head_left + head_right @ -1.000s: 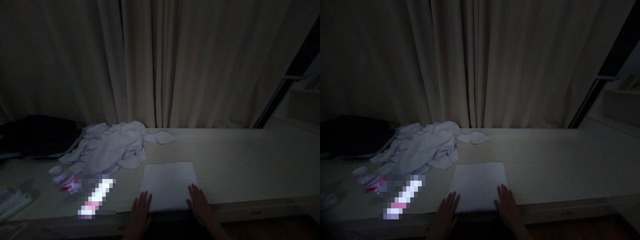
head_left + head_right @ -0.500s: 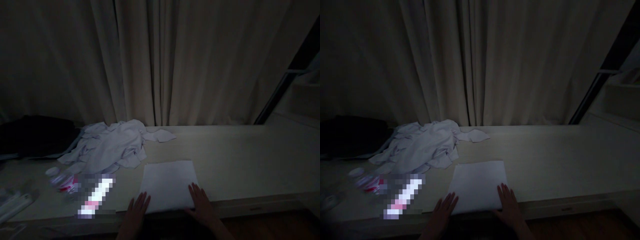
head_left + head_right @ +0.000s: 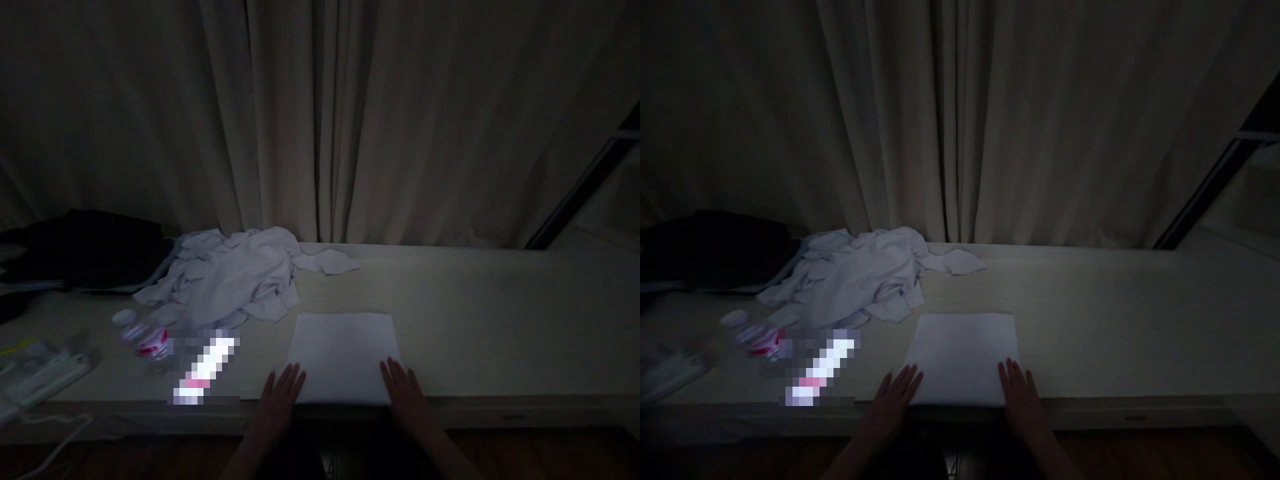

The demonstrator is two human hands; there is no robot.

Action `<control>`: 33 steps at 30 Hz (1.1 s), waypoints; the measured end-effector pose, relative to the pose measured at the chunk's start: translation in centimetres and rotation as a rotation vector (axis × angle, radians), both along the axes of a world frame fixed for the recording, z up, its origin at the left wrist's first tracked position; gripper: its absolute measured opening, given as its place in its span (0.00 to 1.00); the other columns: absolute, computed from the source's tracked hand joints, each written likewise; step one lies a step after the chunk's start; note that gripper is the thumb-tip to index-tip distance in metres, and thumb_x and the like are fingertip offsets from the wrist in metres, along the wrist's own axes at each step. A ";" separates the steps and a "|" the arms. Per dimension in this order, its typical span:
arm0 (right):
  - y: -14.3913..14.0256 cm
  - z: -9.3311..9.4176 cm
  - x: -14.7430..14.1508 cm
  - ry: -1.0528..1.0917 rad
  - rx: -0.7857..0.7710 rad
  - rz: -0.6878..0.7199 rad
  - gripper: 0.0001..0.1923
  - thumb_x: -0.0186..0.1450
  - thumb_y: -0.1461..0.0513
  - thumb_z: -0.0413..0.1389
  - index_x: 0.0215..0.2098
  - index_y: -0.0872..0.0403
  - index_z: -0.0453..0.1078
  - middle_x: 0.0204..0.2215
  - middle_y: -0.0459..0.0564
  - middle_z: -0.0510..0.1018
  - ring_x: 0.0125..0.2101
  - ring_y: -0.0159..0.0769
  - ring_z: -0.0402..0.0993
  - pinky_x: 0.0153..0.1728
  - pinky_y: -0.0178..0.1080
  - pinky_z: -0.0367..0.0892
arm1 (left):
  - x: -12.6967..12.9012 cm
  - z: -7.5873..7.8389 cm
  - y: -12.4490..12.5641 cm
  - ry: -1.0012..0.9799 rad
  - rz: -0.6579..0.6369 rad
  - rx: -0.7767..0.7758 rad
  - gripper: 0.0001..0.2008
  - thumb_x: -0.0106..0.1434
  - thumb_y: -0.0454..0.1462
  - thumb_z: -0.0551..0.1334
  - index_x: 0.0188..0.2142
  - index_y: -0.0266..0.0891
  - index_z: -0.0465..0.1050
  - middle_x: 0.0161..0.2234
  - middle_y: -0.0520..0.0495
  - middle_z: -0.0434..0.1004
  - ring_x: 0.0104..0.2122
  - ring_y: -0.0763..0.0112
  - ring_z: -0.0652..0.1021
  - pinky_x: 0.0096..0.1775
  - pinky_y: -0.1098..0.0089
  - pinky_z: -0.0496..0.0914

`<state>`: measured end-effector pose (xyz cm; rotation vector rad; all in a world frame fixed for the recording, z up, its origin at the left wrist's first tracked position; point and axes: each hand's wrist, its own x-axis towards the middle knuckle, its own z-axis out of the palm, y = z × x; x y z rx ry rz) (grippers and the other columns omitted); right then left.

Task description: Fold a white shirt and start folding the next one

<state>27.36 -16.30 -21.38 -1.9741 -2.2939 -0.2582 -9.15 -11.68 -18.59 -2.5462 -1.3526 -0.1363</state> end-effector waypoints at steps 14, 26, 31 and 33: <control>-1.5 3.0 -6.4 0.073 0.061 0.142 0.44 0.54 0.74 0.48 0.66 0.53 0.38 0.66 0.52 0.40 0.64 0.46 0.39 0.63 0.51 0.44 | 7.6 0.7 -3.0 -0.117 -0.034 0.072 0.37 0.56 0.33 0.55 0.64 0.45 0.43 0.64 0.43 0.53 0.62 0.54 0.56 0.60 0.53 0.51; -1.3 2.1 -4.4 0.090 0.066 0.244 0.38 0.61 0.68 0.48 0.66 0.48 0.39 0.66 0.52 0.42 0.64 0.45 0.41 0.61 0.48 0.51 | 3.6 -1.1 -1.4 -0.112 -0.035 0.119 0.29 0.63 0.41 0.52 0.63 0.46 0.48 0.62 0.47 0.58 0.61 0.60 0.59 0.58 0.59 0.57; -2.0 2.3 -3.6 0.104 0.063 0.143 0.43 0.56 0.72 0.47 0.66 0.50 0.36 0.66 0.51 0.33 0.64 0.46 0.35 0.61 0.49 0.51 | 2.2 -0.6 -1.3 -0.115 -0.001 0.069 0.32 0.59 0.35 0.54 0.62 0.45 0.49 0.63 0.46 0.57 0.62 0.59 0.58 0.59 0.59 0.56; -2.1 2.5 -3.5 0.102 0.057 0.117 0.45 0.54 0.73 0.46 0.66 0.52 0.34 0.66 0.51 0.32 0.65 0.45 0.34 0.62 0.48 0.50 | 2.3 -0.4 -1.4 -0.125 0.016 0.050 0.35 0.55 0.30 0.54 0.62 0.45 0.49 0.63 0.46 0.55 0.62 0.58 0.56 0.60 0.59 0.55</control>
